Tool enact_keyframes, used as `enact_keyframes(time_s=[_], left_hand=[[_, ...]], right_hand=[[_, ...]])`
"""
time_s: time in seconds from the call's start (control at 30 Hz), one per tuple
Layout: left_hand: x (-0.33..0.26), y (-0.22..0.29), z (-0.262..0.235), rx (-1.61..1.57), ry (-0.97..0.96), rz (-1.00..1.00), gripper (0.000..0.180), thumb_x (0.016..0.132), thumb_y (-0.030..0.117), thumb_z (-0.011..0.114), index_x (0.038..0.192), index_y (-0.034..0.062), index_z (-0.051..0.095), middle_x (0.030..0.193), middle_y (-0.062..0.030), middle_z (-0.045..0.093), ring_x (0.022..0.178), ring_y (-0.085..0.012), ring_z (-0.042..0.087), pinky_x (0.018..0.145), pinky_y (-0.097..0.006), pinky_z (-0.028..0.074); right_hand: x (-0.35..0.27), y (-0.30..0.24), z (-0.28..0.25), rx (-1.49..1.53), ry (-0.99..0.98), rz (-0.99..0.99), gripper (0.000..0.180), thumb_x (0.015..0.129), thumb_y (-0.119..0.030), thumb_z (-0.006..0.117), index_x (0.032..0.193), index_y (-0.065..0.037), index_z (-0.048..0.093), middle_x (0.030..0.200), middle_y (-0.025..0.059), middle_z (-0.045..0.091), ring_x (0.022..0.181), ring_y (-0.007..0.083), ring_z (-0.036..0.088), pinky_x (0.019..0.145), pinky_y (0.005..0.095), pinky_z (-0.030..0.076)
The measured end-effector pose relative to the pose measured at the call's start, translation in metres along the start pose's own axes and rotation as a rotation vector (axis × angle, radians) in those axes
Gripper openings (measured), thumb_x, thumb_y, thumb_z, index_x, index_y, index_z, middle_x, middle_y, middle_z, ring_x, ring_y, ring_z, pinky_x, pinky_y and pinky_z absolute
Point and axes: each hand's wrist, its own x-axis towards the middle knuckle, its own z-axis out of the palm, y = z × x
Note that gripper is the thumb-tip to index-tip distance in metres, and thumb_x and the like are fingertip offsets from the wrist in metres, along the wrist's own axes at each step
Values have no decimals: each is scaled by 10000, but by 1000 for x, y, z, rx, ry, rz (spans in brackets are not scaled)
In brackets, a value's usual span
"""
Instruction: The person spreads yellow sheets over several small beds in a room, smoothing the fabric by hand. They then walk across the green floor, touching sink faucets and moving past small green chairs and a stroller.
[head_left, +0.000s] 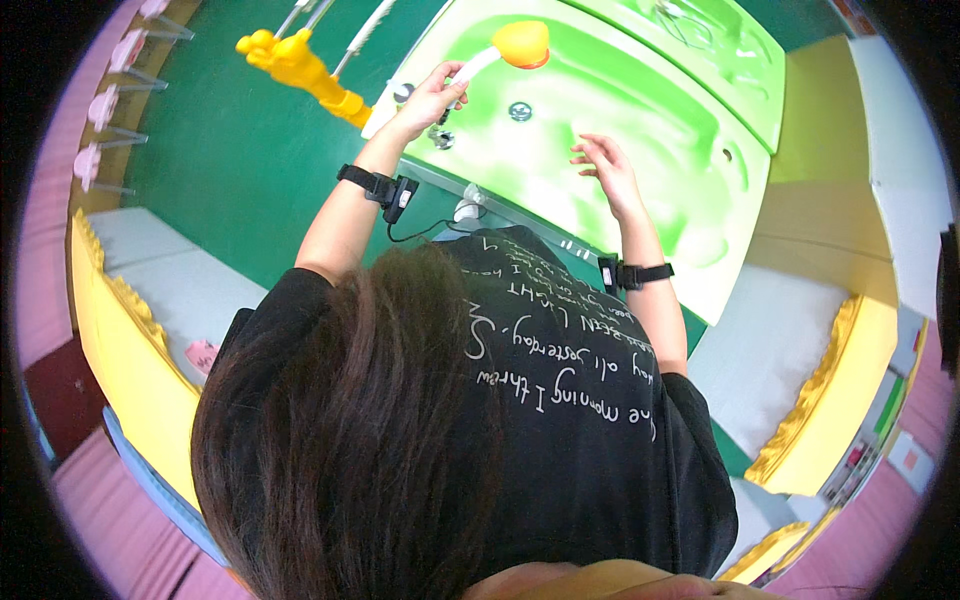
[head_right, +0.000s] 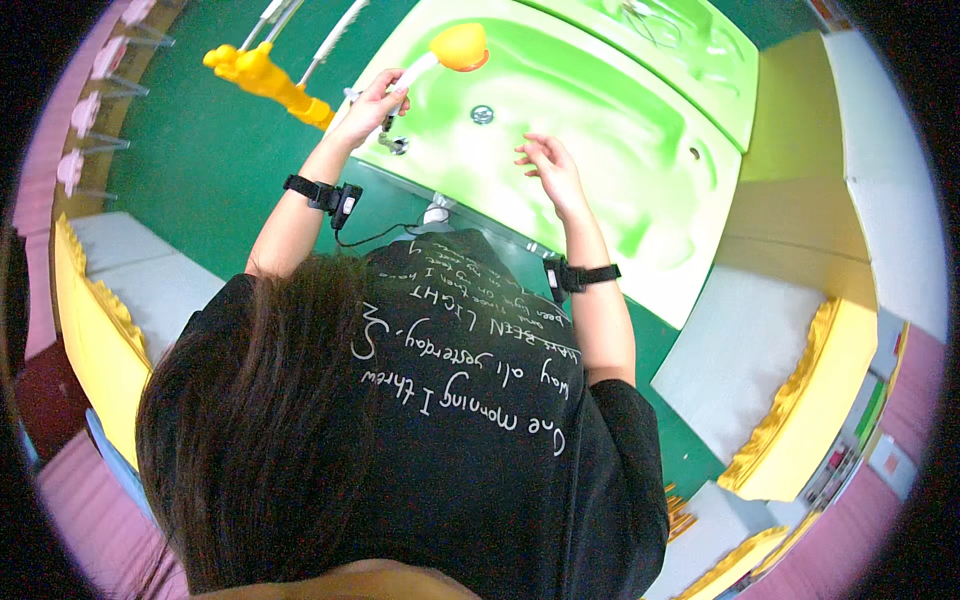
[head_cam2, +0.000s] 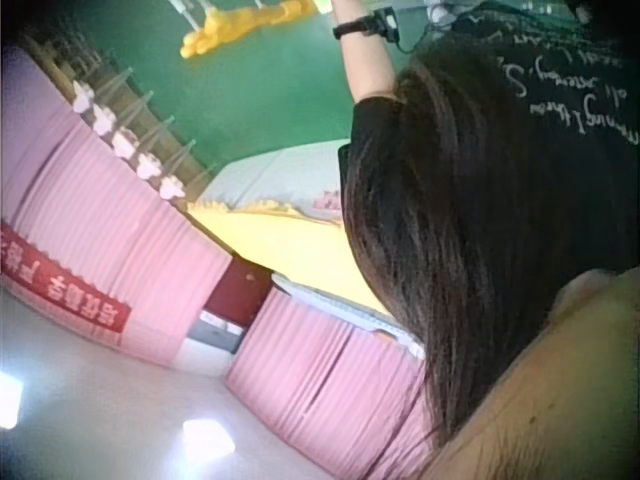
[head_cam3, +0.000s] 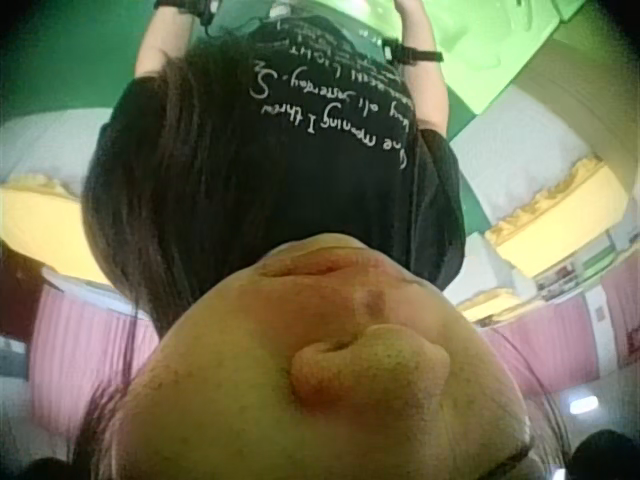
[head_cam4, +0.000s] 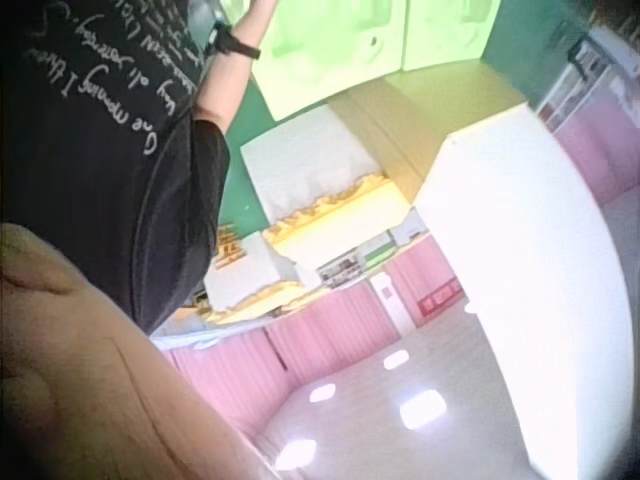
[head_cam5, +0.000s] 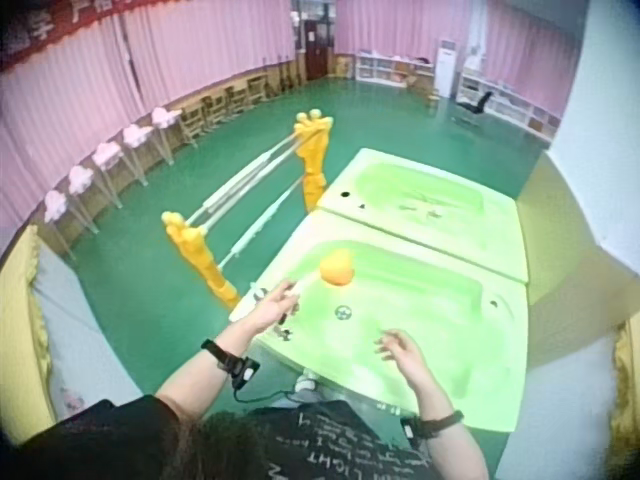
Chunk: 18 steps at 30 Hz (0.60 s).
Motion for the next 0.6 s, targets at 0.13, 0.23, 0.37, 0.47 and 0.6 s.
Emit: enact_keyframes(time_s=[0.13, 0.23, 0.37, 0.47, 0.6], left_hand=[[-20, -3, -28, 7, 7, 7, 348, 904, 209, 454, 1197, 43, 365, 866, -4, 473, 758, -83, 472, 720, -225, 405], [-19, -4, -37, -92, -27, 40, 385, 894, 193, 476, 1221, 56, 325, 987, -22, 471, 808, -91, 486, 748, -233, 403], [-13, -12, -44, -182, -131, 93, 391, 884, 188, 499, 1221, 92, 324, 977, -21, 487, 834, -109, 499, 775, -246, 392], [-6, -23, -48, -231, -216, 97, 410, 882, 207, 508, 1219, 83, 309, 984, -26, 505, 852, -117, 502, 785, -254, 385], [-1, -31, -67, -177, -376, 81, 432, 879, 226, 518, 1209, 47, 304, 1042, -44, 527, 962, -103, 481, 799, -257, 373]], right_hand=[[53, -35, 56, -51, -95, -91, 463, 835, -237, 577, 1209, -32, 396, 1077, 117, 536, 855, 161, 574, 686, 264, 458], [82, -55, 99, -35, -59, -216, 680, 777, -225, 656, 1295, -42, 255, 1152, 143, 468, 892, 192, 569, 656, 272, 487], [116, -68, 141, 46, 22, -327, 842, 702, -177, 728, 1312, -46, 162, 1155, 171, 435, 942, 236, 557, 640, 303, 534], [125, -73, 153, 101, 65, -356, 810, 678, -144, 743, 1271, -27, 205, 1124, 176, 450, 931, 236, 564, 638, 310, 554], [129, -67, 163, -35, 92, -334, 733, 674, -114, 740, 1219, -7, 262, 1056, 160, 493, 887, 228, 582, 605, 291, 556]])
